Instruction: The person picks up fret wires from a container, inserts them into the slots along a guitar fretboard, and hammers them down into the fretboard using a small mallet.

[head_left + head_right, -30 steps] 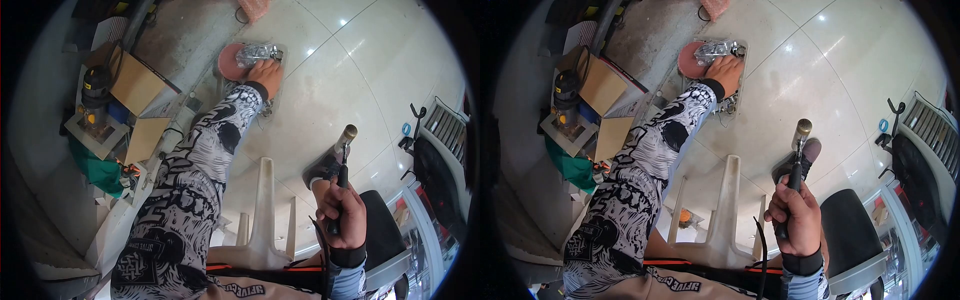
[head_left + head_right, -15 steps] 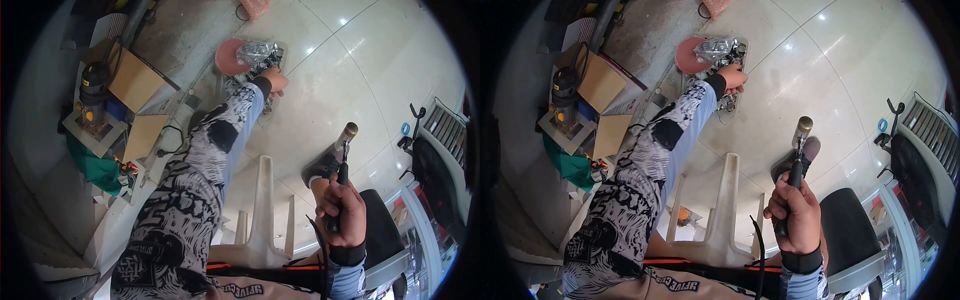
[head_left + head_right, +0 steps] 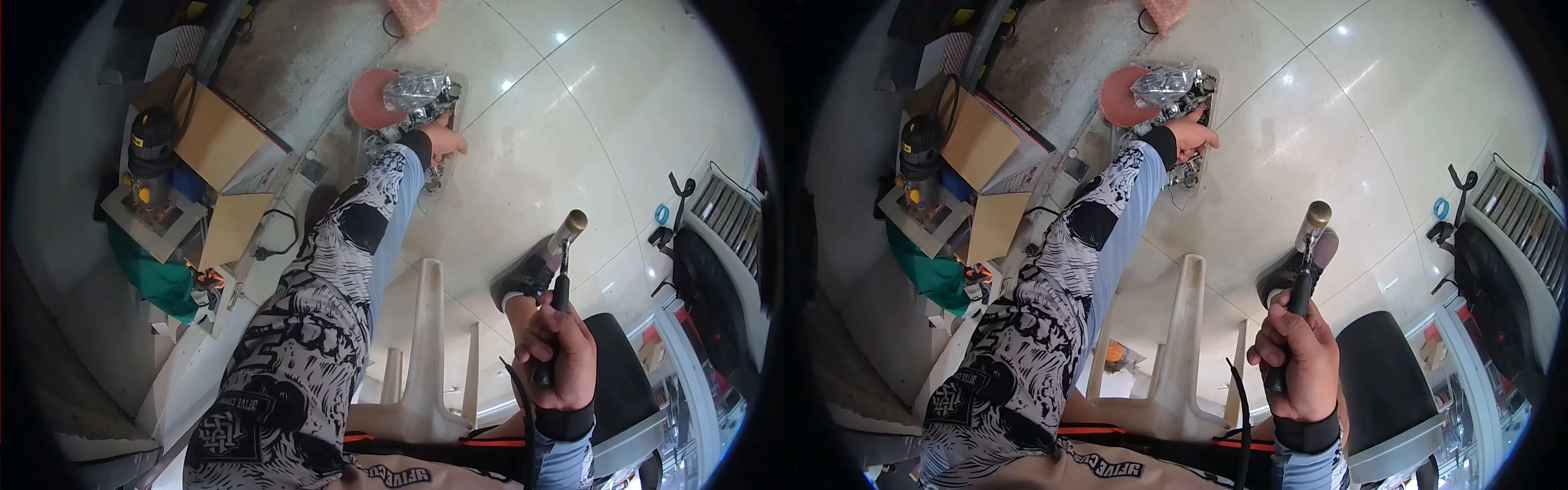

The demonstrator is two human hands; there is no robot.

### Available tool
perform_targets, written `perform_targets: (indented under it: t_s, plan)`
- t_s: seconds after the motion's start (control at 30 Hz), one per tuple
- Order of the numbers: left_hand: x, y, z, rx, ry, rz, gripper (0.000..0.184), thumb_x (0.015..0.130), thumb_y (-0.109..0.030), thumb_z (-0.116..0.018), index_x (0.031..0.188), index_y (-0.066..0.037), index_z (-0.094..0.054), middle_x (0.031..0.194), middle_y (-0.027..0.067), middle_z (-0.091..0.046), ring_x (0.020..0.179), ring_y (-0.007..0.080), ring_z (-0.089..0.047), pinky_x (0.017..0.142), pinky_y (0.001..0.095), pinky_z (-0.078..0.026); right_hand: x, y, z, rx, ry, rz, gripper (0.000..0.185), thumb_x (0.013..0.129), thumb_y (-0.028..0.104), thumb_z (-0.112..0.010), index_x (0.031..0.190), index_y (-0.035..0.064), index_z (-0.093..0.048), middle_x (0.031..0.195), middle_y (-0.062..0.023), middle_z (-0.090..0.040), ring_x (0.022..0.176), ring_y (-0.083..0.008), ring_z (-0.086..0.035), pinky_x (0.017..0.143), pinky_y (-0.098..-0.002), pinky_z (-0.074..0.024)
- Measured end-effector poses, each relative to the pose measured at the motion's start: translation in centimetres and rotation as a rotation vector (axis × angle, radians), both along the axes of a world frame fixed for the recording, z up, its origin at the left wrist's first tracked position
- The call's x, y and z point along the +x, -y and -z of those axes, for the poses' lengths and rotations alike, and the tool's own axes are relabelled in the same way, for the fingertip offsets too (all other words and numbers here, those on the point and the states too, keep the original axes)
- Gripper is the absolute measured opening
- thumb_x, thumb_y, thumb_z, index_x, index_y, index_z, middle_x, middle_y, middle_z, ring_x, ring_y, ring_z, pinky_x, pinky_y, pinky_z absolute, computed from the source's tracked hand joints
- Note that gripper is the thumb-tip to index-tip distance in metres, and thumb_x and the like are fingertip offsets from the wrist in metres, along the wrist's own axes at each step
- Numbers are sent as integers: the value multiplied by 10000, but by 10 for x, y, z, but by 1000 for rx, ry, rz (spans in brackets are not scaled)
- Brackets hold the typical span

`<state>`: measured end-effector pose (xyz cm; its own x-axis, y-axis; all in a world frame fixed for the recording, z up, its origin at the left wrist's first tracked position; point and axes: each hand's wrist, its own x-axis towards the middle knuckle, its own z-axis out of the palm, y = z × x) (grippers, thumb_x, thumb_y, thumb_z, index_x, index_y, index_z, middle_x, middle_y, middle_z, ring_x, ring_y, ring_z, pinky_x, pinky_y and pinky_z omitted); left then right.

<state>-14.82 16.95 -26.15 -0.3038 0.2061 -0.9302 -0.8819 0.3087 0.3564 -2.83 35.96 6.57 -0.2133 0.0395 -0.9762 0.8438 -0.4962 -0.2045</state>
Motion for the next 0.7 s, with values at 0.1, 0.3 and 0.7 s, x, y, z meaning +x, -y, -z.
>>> perform_targets:
  t_s: [0.1,0.3,0.7]
  plan:
    - [-11,-6,6,3,14,-14,1094,753,-153,-712,1586,-180,-2,691,62,-491,424,106,-339,356,272,-279,-1,2,0,-5,16,22,149,923,114,-584,1057,74,-531,664,43,-383,528,-71,-415,559,-279,-446]
    - [10,-16,56,-139,-293,-61,898,735,-197,-737,1520,-82,-316,910,129,-633,680,187,-574,579,320,-478,0,4,-1,-47,-10,6,171,917,111,-593,1068,71,-526,663,43,-380,527,-72,-410,554,-279,-441]
    - [-12,-19,44,-110,-204,-73,703,757,-284,-769,1336,25,-518,1257,184,-598,1068,268,-593,883,371,-491,-1,6,-1,-44,-12,23,168,920,105,-588,1074,83,-525,659,49,-377,530,-71,-414,566,-280,-444]
